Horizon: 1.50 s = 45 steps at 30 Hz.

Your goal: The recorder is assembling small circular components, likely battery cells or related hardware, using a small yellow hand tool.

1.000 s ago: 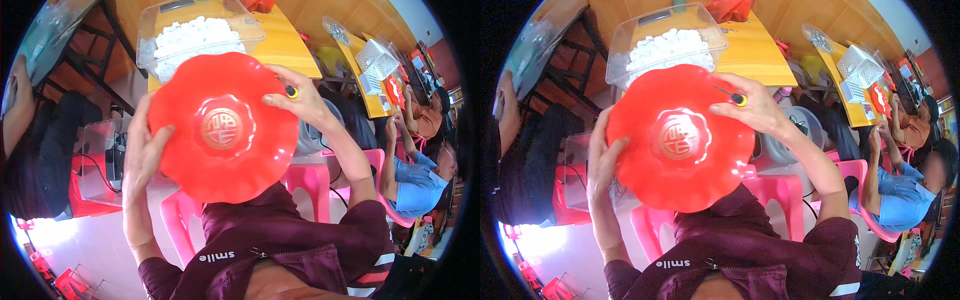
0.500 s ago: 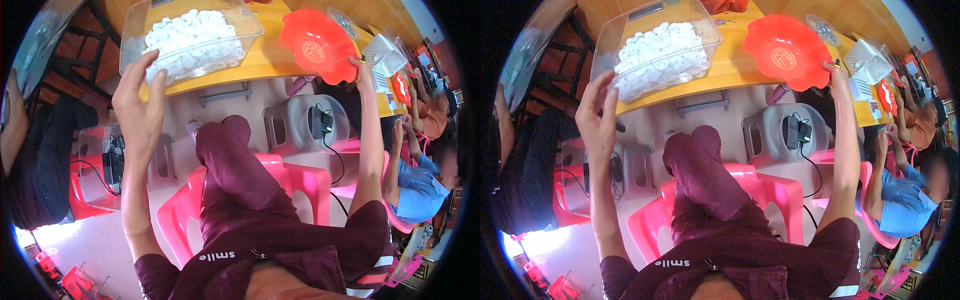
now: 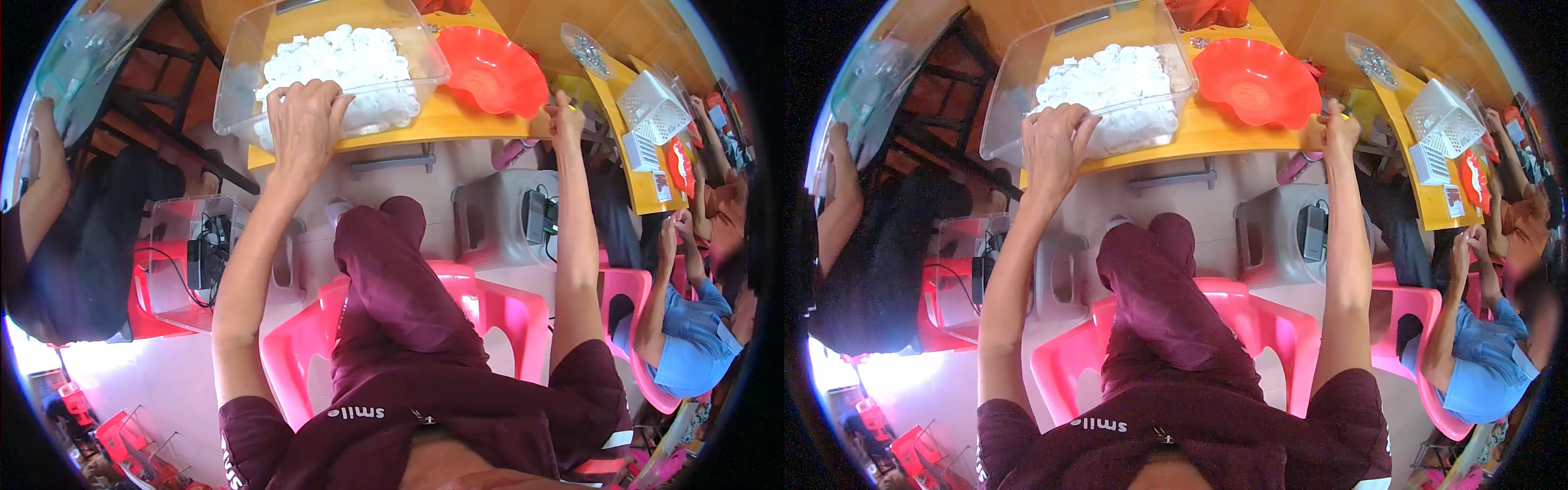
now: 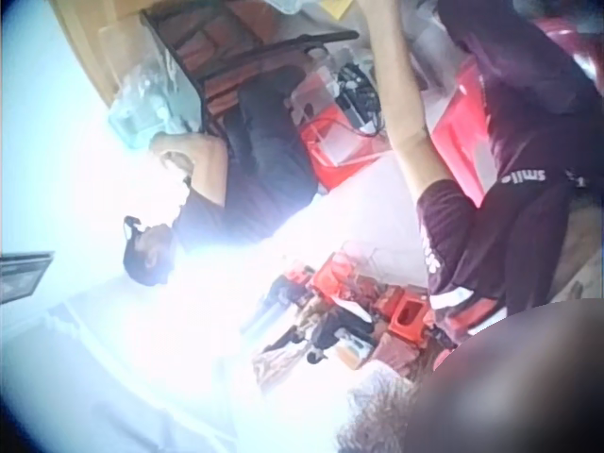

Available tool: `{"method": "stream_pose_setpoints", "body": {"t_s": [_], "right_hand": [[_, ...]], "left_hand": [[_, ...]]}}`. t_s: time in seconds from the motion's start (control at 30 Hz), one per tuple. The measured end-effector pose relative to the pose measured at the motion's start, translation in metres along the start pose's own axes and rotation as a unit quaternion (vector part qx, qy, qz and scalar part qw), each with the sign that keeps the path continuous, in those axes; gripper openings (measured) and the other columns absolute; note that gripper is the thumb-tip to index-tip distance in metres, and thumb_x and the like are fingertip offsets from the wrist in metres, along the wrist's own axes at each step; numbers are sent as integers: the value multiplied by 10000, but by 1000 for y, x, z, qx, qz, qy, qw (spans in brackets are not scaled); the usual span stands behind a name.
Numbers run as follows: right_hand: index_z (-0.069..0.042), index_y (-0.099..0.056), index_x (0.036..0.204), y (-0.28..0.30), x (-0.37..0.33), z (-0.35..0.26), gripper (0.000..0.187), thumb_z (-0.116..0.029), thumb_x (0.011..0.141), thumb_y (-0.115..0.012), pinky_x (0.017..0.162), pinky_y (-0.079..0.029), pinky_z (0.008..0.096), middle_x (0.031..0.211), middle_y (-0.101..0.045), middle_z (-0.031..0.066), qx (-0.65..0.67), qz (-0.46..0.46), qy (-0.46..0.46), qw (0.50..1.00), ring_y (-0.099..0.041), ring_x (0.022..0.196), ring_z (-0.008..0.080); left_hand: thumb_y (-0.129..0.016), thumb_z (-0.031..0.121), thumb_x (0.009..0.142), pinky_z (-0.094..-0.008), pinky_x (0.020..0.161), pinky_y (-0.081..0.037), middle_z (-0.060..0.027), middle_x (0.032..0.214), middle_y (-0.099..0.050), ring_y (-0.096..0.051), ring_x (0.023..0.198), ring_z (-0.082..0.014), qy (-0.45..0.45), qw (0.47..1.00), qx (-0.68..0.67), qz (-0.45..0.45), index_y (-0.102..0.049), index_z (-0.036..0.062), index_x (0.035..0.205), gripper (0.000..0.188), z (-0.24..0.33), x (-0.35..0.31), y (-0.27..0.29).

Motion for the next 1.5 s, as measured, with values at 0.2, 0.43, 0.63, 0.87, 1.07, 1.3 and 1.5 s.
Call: {"method": "stream_pose_setpoints", "body": {"t_s": [0.2, 0.43, 0.63, 0.87, 1.07, 1.3, 1.5], "right_hand": [[-14, -626, 1041, 9, -76, -74, 243, -133, 833, -663, 518, -424, 210, 790, -604, 8, 147, 64, 158, 974, -511, 595, 67], [-35, -665, 982, -37, -166, -137, 167, -142, 870, -604, 409, -216, 183, 579, -445, -56, 206, 3, 199, 958, -343, 457, 20], [-6, -649, 968, -36, -229, -83, 184, -159, 882, -595, 386, -181, 193, 538, -392, -56, 207, -47, 71, 975, -294, 418, 18], [-25, -652, 947, -26, -272, 2, 150, -151, 874, -615, 388, -209, 166, 555, -435, -70, 160, -91, -39, 982, -333, 440, -7], [-21, -662, 943, -30, -292, 21, 151, -148, 882, -607, 390, -235, 163, 561, -454, -64, 146, -145, -44, 978, -363, 449, -1], [-18, -649, 962, -29, -310, -3, 160, -152, 886, -605, 388, -208, 176, 557, -440, -66, 173, -208, -21, 962, -324, 431, 0], [3, -628, 1030, -30, -333, -41, 232, -183, 904, -571, 367, -217, 171, 622, -570, 22, 208, -274, -54, 937, -351, 397, 13]], "left_hand": [[-664, 246, 786, -381, 869, -333, -63, 758, -609, -569, 791, -219, -21, 999, -24, -13, -642, 60, 824, 192, 13, -14, 13], [-648, 240, 797, -343, 738, -490, -145, 914, -666, -634, 795, -253, 73, 957, -276, -50, -658, 24, 1040, 326, -31, 37, 12], [-687, 222, 733, -385, 743, -499, -159, 867, -675, -646, 822, -286, 13, 957, -134, -259, -681, 33, 945, 284, -26, 78, -71], [-604, 175, 772, -446, 755, -485, -206, 873, -646, -616, 866, -372, -29, 957, -8, -290, -676, 58, 869, 168, -52, 85, -111], [-533, 179, 864, -351, 611, -506, -172, 721, -640, -656, 634, -238, 32, 978, -45, -199, -629, -36, 866, 236, -63, 91, -82], [-485, 221, 941, -210, 498, -451, -56, 722, -618, -588, 548, -101, 112, 889, -414, -160, -611, -5, 899, 262, 9, 54, -9], [-496, 102, 933, -224, 535, -474, -57, 745, -611, -588, 584, -91, 221, 783, -570, -116, -595, -30, 913, 166, 99, -76, -6]]}}
Point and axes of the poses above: each hand's wrist, its own x-axis towards the middle knuckle, its own y-axis out of the back of the hand, z = x × y, the point moved 9 cm from there along x, towards the middle knuckle
